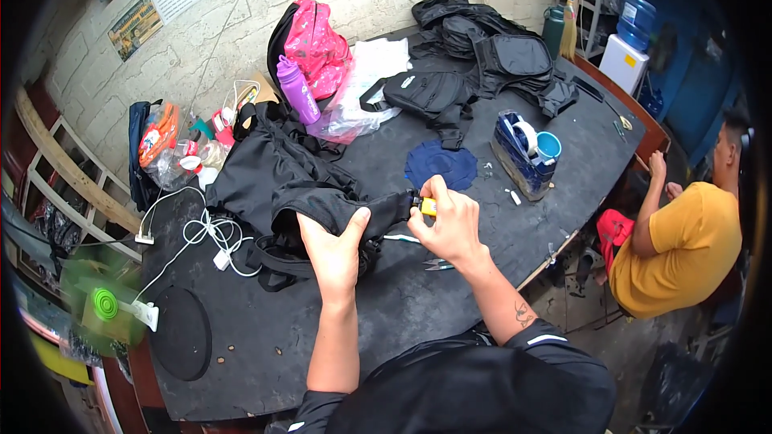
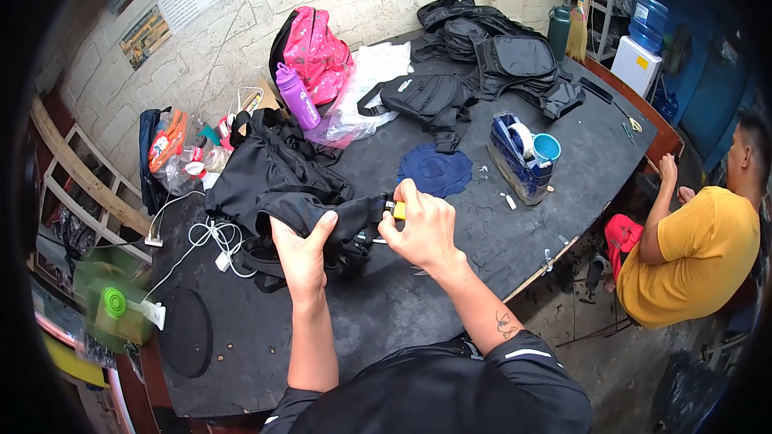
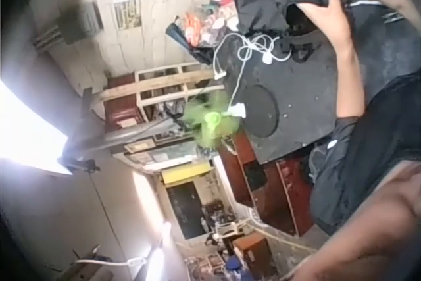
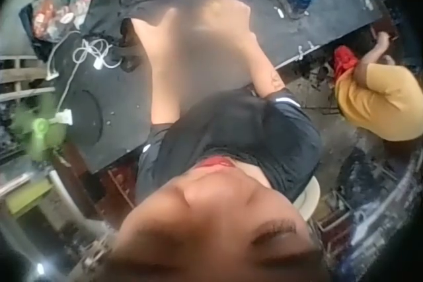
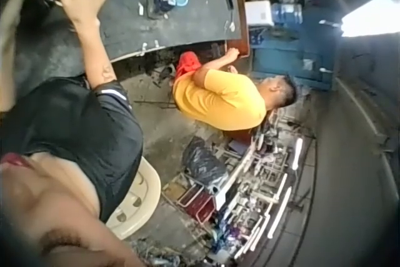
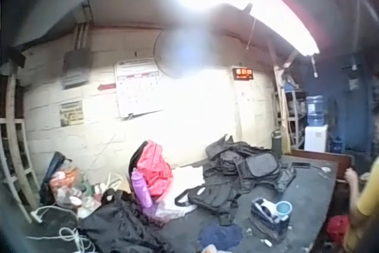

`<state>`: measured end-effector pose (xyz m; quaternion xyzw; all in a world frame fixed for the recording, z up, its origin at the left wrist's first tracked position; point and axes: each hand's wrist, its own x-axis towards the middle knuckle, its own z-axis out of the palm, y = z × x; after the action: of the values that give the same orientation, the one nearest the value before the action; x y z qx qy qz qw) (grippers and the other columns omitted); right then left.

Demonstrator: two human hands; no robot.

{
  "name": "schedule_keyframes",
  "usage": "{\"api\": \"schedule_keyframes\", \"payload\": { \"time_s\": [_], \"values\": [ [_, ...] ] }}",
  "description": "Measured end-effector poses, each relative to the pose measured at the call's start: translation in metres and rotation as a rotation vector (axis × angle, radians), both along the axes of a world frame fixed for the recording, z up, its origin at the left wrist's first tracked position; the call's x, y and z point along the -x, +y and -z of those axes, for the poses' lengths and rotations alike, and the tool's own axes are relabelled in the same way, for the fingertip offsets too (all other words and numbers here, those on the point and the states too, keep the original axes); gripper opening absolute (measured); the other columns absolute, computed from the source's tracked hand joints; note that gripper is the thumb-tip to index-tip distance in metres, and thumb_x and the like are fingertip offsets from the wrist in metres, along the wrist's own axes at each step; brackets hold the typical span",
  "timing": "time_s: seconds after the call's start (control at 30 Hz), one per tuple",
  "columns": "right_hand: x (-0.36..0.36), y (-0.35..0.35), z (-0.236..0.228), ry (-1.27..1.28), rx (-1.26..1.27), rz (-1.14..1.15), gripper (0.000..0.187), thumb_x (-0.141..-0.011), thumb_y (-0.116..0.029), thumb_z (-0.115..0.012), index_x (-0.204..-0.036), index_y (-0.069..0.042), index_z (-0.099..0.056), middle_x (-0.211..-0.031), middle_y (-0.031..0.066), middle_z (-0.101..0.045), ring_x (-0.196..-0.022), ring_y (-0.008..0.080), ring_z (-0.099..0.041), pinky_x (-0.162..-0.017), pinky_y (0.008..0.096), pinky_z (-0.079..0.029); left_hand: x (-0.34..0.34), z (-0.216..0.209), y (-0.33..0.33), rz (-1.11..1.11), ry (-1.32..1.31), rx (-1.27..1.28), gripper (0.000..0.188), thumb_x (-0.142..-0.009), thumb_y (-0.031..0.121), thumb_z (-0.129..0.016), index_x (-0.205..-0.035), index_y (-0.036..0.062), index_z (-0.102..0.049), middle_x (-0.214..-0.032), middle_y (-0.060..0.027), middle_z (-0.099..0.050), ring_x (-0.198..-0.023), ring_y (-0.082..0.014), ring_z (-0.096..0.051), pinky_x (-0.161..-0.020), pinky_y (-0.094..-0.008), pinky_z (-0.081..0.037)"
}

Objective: Singeing loose threads on black shoulder bags using a lighter to finish the product.

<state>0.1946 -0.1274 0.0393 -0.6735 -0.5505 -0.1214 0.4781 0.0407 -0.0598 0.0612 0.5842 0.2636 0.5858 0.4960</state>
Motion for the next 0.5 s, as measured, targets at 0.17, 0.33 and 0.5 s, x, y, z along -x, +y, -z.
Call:
{"api": "schedule_keyframes", "payload": {
  "time_s": [0.17,0.33,0.5],
  "values": [
    [-0.002,-0.001,-0.001,0.026,0.028,-0.018,0.025,-0.068,-0.017,-0.065,-0.082,-0.006,-0.048,-0.063,0.0104,-0.056,-0.057,0.0305,-0.059,-0.053,0.0373,-0.045,0.002,0.0,-0.001,0.023,-0.01,0.025,0.049,-0.072,-0.004,-0.072,-0.112,-0.003,-0.043,-0.102,-0.0058,-0.048,-0.095,-0.0146,-0.045,-0.091,-0.0261,-0.036],
    [-0.014,0.001,-0.003,0.323,-0.053,-0.255,0.031,-0.071,-0.019,-0.071,-0.092,-0.003,-0.054,-0.077,0.0065,-0.058,-0.071,0.0193,-0.061,-0.064,0.0293,-0.047,0.004,0.002,-0.001,0.019,-0.017,0.017,0.049,-0.073,-0.005,-0.072,-0.113,-0.0019,-0.044,-0.103,-0.0054,-0.048,-0.096,-0.0127,-0.045,-0.091,-0.025,-0.036],
    [-0.032,0.011,0.005,0.522,0.116,-0.665,0.018,-0.079,-0.012,-0.069,-0.081,0.0,-0.057,-0.078,0.0032,-0.056,-0.073,0.012,-0.054,-0.067,0.0252,-0.041,0.001,-0.01,-0.007,0.204,-0.288,0.253,0.038,-0.086,0.006,-0.061,-0.12,0.002,-0.044,-0.11,-0.0042,-0.05,-0.101,-0.0126,-0.048,-0.093,-0.0275,-0.038]
  ]
}}
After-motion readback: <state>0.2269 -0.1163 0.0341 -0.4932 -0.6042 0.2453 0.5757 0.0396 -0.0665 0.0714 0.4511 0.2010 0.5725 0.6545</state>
